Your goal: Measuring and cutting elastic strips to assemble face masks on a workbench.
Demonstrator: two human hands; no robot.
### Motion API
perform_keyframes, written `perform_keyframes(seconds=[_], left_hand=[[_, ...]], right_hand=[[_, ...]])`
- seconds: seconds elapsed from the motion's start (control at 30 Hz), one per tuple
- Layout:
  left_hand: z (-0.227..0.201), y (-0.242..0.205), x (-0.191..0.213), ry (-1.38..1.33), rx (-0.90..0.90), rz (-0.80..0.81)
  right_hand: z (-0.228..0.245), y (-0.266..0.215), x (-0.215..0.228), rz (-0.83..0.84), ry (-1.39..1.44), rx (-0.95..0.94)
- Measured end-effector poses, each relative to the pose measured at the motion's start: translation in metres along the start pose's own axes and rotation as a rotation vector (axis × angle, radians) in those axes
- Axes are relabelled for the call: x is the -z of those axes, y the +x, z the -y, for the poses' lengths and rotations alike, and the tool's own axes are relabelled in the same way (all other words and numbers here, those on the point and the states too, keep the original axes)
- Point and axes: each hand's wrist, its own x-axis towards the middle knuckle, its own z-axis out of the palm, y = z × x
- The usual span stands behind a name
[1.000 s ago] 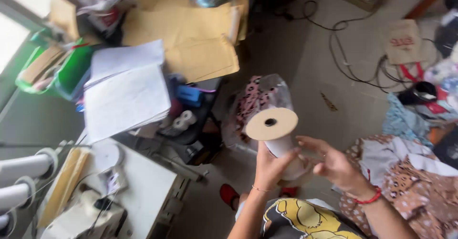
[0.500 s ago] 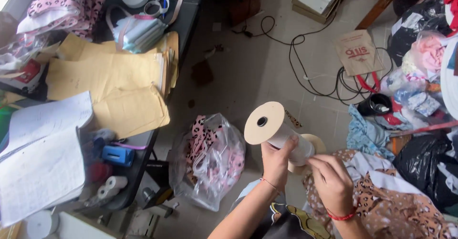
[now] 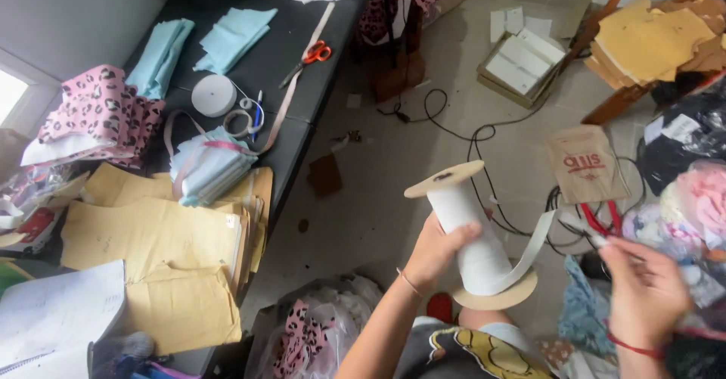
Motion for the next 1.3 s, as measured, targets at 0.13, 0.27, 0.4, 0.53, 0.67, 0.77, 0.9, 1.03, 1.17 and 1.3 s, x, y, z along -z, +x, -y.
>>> perform_keyframes(seconds=[0.13,0.27,0.4,0.53,0.67,0.77,0.9,1.03,1.17,1.3], left_hand=[[0.004,0.046,0.032,0.508,-0.151,-0.377],[-0.029,0.094,0.067,-0.238,-0.274,-0.792],[-0.072,0.124,0.110,-0.761,-0.379,-0.632],[-0.119,0.141,0.137,-0.285,-0.521,-0.645],[-0.139,0.146,0.156,0.317,-0.340,-0.993],[-0.158,0.160,0.189,0.342,-0.442,-1.230],[-0.176,0.172,0.239,0.415,-0.533,-1.553],[-0.198,0.218,0.316,0.307,-0.669,-1.479],[-0.212,0.268,0.402,0.290,-0.441,-1.458],[-0.181,0.314,0.491,0.471,-0.532,-1.504]], right_hand=[[-0.031,0.089,-0.011,0.214,0.593,-0.215],[0.029,0.156,-0.080,1.243,0.817,0.155],[0.058,0.213,-0.167,1.123,-0.402,-0.173],[0.077,0.283,-0.241,0.836,-0.305,-0.035],[0.090,0.328,-0.322,0.720,-0.050,0.064],[0.104,0.353,-0.384,0.672,0.245,0.180],[0.069,0.394,-0.466,0.817,0.440,0.062],[0.148,0.353,-0.505,0.908,0.412,0.218],[0.194,0.315,-0.544,1.121,0.297,0.066],[0.209,0.302,-0.576,1.404,0.218,0.038]])
